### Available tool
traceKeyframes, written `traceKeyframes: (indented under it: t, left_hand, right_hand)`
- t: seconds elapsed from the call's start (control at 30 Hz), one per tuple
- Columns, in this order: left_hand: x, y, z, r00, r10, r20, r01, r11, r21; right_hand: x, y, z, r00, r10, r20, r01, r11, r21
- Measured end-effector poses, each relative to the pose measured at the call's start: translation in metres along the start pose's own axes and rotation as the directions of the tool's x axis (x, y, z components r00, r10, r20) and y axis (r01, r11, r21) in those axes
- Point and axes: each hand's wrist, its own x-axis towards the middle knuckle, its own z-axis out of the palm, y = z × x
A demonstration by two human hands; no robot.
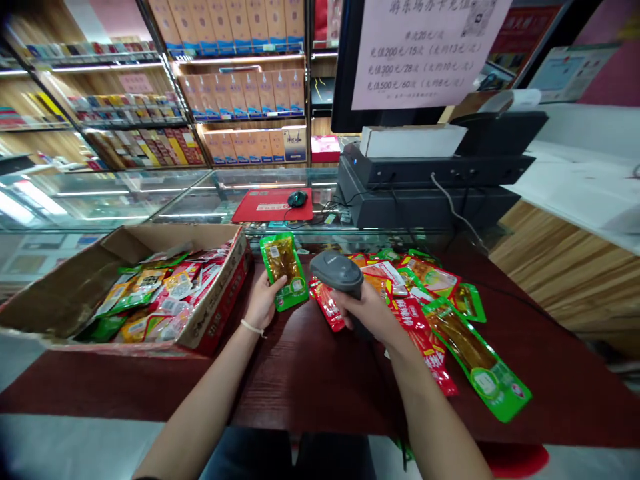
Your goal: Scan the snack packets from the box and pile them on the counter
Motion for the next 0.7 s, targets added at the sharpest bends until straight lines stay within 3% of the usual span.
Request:
traceKeyframes:
  t: [0.13,0.3,0.47,0.6,0.7]
  left_hand:
    - [-0.009,0.003,0.009,0.997,0.076,-0.002,-0.074,0.975,0.211]
    - [-0.017,0.009,0.042,0.959,0.198,0.203,-0.268,0.867,0.420]
    - [-0.006,0.007,0.096,0.849,0.242,0.469,-0.471,0.747,0.468]
    - [0.001,-0.024,0.140,0.744,0.141,0.653,-0.554,0.677,0.485]
    - [0.001,-0.048,0.162,0.712,0.102,0.694,-0.566,0.668,0.483]
  right_hand:
    - [0.000,-0.010,-0.024,0.969,-0.108,-0.224,0.147,0.975,0.165]
    - [-0.013,-0.023,-0.076,0.904,-0.114,-0.413,0.245,0.928,0.280]
    - [-0.033,-0.027,-0.112,0.846,-0.128,-0.518,0.328,0.891,0.314]
    - [-0.041,-0.027,-0.125,0.828,-0.144,-0.542,0.377,0.858,0.348]
    - [-0.045,-0.027,-0.129,0.820,-0.155,-0.551,0.399,0.845,0.355]
